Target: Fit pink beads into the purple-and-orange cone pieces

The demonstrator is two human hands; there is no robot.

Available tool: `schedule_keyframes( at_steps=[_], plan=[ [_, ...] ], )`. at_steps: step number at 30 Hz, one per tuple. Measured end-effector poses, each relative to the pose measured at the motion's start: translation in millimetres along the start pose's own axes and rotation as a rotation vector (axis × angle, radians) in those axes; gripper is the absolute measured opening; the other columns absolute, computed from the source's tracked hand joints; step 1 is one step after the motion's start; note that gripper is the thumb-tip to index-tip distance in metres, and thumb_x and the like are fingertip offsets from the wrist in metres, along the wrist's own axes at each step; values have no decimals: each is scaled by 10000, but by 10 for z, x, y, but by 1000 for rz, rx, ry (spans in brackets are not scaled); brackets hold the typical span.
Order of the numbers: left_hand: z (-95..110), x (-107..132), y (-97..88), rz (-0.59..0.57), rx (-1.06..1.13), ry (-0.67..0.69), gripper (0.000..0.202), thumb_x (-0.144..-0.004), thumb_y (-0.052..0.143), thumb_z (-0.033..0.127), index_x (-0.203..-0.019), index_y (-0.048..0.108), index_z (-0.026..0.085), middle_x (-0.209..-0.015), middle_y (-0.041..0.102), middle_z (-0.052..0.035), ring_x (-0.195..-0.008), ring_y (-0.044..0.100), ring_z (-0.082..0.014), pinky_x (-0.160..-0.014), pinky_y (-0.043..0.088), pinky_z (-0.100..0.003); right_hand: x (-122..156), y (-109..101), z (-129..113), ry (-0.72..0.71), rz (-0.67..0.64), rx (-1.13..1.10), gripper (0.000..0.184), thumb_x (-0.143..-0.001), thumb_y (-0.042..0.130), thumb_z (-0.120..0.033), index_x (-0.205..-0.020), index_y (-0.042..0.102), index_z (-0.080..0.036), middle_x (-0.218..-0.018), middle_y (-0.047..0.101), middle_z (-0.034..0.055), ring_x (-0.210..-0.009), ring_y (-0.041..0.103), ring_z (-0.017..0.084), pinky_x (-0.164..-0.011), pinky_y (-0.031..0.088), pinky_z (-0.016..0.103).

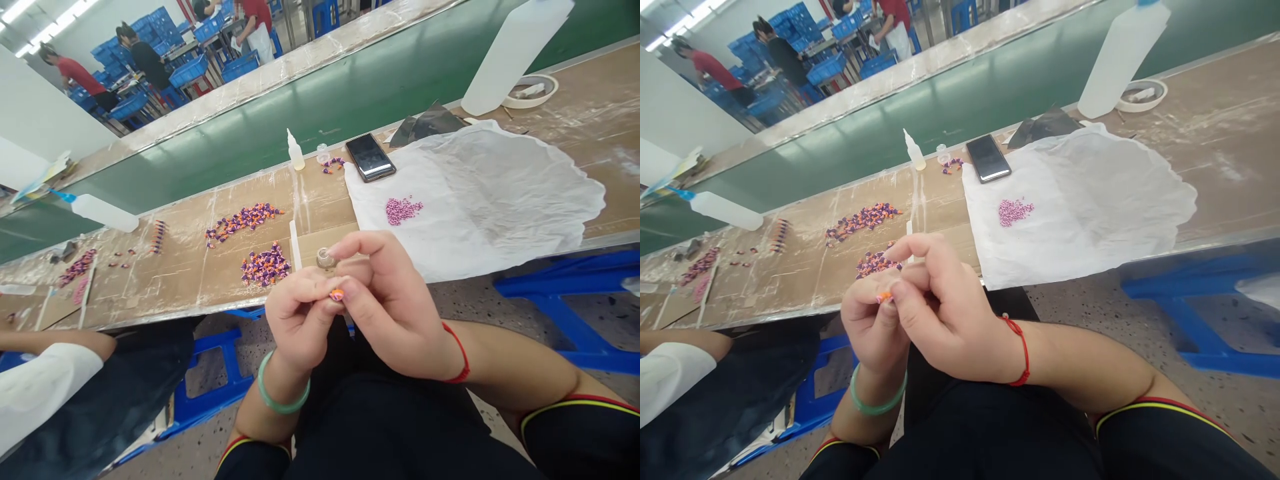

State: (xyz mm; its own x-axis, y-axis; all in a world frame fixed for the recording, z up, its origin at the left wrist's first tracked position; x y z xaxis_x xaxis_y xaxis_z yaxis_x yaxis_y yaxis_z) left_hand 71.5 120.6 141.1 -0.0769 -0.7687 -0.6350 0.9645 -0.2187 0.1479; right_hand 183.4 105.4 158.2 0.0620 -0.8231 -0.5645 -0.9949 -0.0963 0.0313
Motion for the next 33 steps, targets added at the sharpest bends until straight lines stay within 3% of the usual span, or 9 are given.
schedule_keyframes(
  at_steps=[6, 14, 17, 19, 21, 24, 27, 33],
  plan=[
    [-59, -6, 6, -30, 121, -54, 84, -930, 734, 315, -950, 804, 274, -645, 666, 14, -549, 592, -83, -567, 472, -200, 10, -16, -27, 9, -17, -91, 280, -994, 432, -105, -1222, 452, -266, -589, 466, -94, -464, 498, 118, -479, 456, 276],
    [6, -62, 89, -92, 191, -42, 139, -959, 694, 355, -1010, 810, 298, -534, 555, 41, -481, 503, -70, -514, 436, -173, 41, 2, -184, -80, -41, 0, 416, -967, 421, -59, -1282, 465, -327, -621, 475, -81, -533, 560, 153, -619, 555, 336],
    [2, -54, 77, -72, 172, -57, 126, -951, 699, 363, -950, 796, 283, -537, 556, 41, -484, 503, -78, -527, 448, -186, 46, -9, -190, -108, -49, 7, 444, -943, 445, -48, -1302, 461, -308, -660, 510, -70, -575, 586, 150, -591, 550, 308],
    [-31, -23, 43, -11, 188, -102, 104, -931, 721, 356, -903, 772, 270, -553, 547, 46, -486, 484, -74, -528, 448, -181, 63, -84, -175, -158, 32, 73, 430, -908, 479, -35, -1263, 501, -276, -774, 595, -28, -678, 628, 157, -615, 563, 307],
    [-98, 36, 8, 72, 234, -185, 91, -904, 752, 337, -868, 745, 254, -585, 543, 51, -495, 455, -61, -525, 439, -159, 103, -172, -162, -245, 129, 166, 393, -870, 518, -16, -1181, 559, -253, -937, 685, 27, -856, 673, 185, -747, 596, 355],
    [-231, 161, 6, 151, 292, -350, 148, -867, 793, 340, -819, 714, 224, -629, 547, 52, -508, 419, -44, -527, 427, -132, 166, -200, -110, -352, 115, 228, 391, -866, 554, -6, -1168, 597, -250, -1128, 751, 63, -1148, 668, 231, -965, 583, 445],
    [-315, 254, 43, 156, 305, -453, 224, -832, 825, 374, -782, 693, 199, -633, 536, 49, -521, 424, -46, -535, 439, -135, 174, -200, 46, -236, 35, 167, 366, -943, 566, -66, -1255, 603, -254, -1280, 726, 76, -1294, 624, 231, -1057, 557, 440],
    [-411, 288, 60, 130, 305, -523, 252, -811, 845, 386, -768, 688, 194, -611, 531, 50, -534, 465, -56, -553, 460, -156, 148, -193, 325, 137, -71, -95, 262, -1017, 595, -174, -1253, 591, -286, -1344, 689, 48, -1271, 644, 192, -1043, 562, 351]
  ],
)
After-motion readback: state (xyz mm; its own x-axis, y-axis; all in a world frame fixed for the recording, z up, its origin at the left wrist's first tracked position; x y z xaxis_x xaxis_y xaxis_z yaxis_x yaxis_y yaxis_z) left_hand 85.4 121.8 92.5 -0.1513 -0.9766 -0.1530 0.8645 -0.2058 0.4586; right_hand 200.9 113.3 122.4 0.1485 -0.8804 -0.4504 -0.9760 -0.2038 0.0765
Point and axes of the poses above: each hand's wrist, its own x-axis away from the middle knuckle, its own y-axis out of the palm, z = x × y, the point moved 7 cm from there along -x, towards the middle knuckle
